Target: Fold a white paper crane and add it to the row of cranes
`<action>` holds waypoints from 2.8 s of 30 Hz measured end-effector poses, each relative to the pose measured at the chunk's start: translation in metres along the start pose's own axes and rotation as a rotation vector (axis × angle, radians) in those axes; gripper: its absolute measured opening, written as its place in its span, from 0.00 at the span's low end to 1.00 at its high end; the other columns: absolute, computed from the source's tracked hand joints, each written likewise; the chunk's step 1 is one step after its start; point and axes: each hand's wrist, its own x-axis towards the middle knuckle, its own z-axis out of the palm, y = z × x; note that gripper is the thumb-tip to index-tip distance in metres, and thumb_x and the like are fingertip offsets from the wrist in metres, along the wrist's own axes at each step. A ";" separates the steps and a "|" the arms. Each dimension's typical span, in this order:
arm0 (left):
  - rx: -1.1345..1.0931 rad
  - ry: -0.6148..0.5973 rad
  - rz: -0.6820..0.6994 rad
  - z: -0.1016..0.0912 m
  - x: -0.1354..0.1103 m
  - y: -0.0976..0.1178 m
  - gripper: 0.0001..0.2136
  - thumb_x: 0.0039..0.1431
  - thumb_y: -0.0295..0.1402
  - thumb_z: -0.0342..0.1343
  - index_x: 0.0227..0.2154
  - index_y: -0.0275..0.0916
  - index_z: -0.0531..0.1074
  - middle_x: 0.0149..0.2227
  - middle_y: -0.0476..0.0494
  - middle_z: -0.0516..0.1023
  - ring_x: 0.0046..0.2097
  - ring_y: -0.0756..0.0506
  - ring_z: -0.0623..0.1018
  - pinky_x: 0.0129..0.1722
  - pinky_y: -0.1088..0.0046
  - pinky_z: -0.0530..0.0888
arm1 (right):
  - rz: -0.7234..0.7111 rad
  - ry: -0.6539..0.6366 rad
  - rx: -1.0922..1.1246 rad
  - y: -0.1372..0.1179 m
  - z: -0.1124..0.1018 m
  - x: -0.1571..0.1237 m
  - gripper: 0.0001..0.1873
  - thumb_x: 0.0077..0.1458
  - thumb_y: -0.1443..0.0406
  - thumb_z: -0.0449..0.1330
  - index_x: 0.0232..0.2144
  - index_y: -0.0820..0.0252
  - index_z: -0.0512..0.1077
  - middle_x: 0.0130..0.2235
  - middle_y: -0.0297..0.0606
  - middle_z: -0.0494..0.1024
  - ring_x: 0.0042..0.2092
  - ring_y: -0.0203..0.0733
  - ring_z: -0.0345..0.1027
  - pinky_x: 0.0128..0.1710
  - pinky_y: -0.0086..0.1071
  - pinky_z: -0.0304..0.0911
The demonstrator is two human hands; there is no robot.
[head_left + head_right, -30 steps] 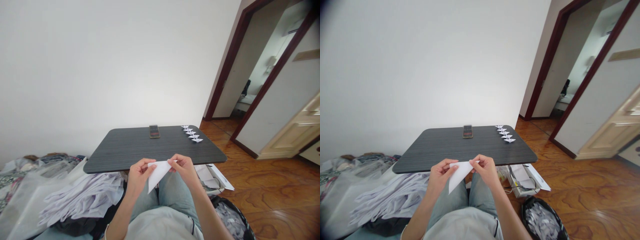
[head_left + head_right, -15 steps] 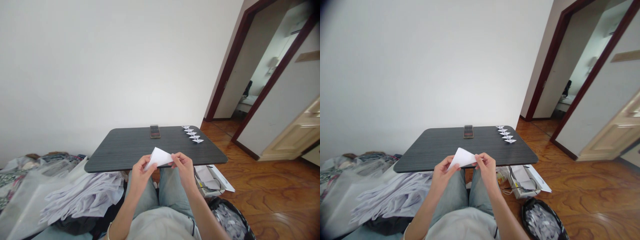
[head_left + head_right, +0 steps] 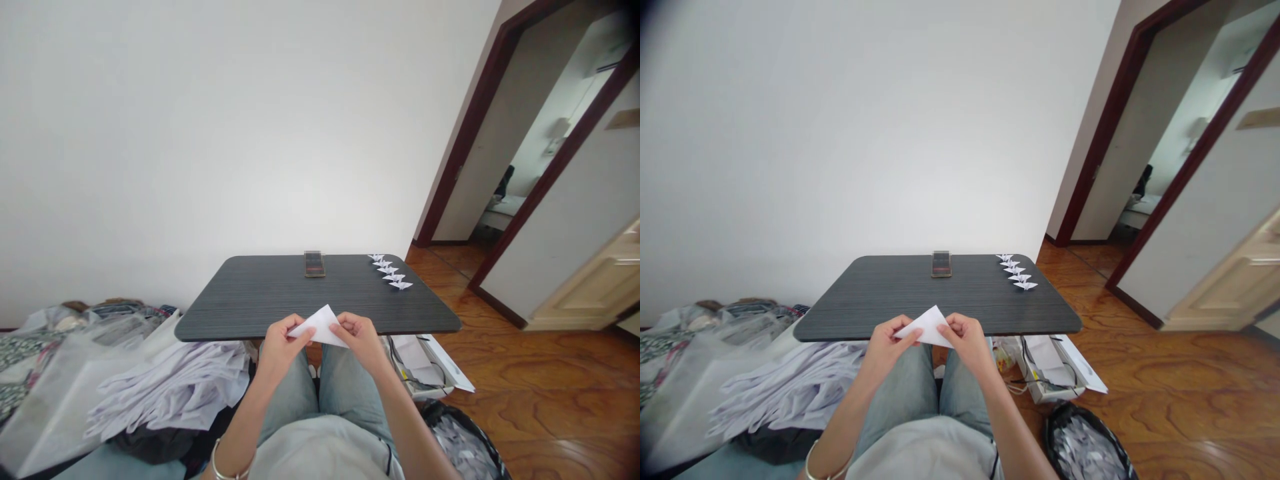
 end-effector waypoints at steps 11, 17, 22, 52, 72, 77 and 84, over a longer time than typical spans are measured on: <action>-0.349 0.224 0.048 0.008 0.000 0.004 0.20 0.40 0.31 0.64 0.38 0.36 0.67 0.37 0.40 0.78 0.38 0.45 0.77 0.37 0.72 0.72 | 0.001 0.124 0.044 0.000 0.012 -0.004 0.17 0.48 0.53 0.59 0.21 0.59 0.64 0.17 0.28 0.68 0.18 0.32 0.56 0.18 0.25 0.47; -0.390 0.216 0.017 0.008 0.000 0.001 0.12 0.42 0.34 0.63 0.28 0.36 0.66 0.37 0.38 0.79 0.39 0.43 0.78 0.35 0.70 0.74 | 0.004 0.117 0.152 -0.002 0.017 -0.004 0.16 0.46 0.54 0.61 0.22 0.59 0.65 0.18 0.29 0.71 0.19 0.34 0.61 0.20 0.26 0.54; -0.417 0.188 0.022 0.010 0.000 0.001 0.14 0.43 0.33 0.63 0.26 0.38 0.61 0.34 0.42 0.80 0.35 0.46 0.79 0.33 0.73 0.74 | 0.011 0.135 0.179 -0.001 0.018 -0.003 0.16 0.46 0.53 0.61 0.22 0.59 0.66 0.17 0.29 0.70 0.19 0.35 0.62 0.21 0.27 0.58; -0.509 0.358 0.031 0.011 -0.001 0.001 0.13 0.43 0.32 0.63 0.23 0.36 0.63 0.26 0.46 0.80 0.30 0.48 0.80 0.28 0.76 0.76 | -0.056 0.244 0.193 0.004 0.023 -0.005 0.15 0.47 0.52 0.60 0.26 0.59 0.68 0.20 0.30 0.73 0.19 0.35 0.64 0.20 0.27 0.60; -0.473 0.306 0.056 0.004 -0.003 0.002 0.15 0.54 0.42 0.52 0.40 0.37 0.65 0.31 0.42 0.79 0.32 0.47 0.79 0.30 0.72 0.77 | -0.021 0.253 0.232 0.002 0.022 -0.006 0.15 0.46 0.53 0.61 0.26 0.59 0.68 0.22 0.31 0.75 0.22 0.38 0.68 0.20 0.27 0.62; -0.441 0.231 0.084 0.003 -0.002 0.002 0.13 0.49 0.36 0.59 0.37 0.36 0.69 0.32 0.44 0.78 0.33 0.48 0.78 0.32 0.73 0.77 | -0.008 0.249 0.247 -0.001 0.022 -0.006 0.15 0.46 0.53 0.61 0.27 0.59 0.69 0.21 0.31 0.75 0.22 0.38 0.69 0.19 0.26 0.62; -0.456 0.255 0.017 0.005 -0.002 0.008 0.11 0.45 0.34 0.62 0.30 0.34 0.71 0.26 0.47 0.77 0.29 0.50 0.77 0.29 0.75 0.76 | -0.001 0.232 0.252 0.000 0.021 -0.006 0.16 0.46 0.52 0.61 0.27 0.59 0.67 0.21 0.31 0.75 0.19 0.38 0.67 0.18 0.28 0.63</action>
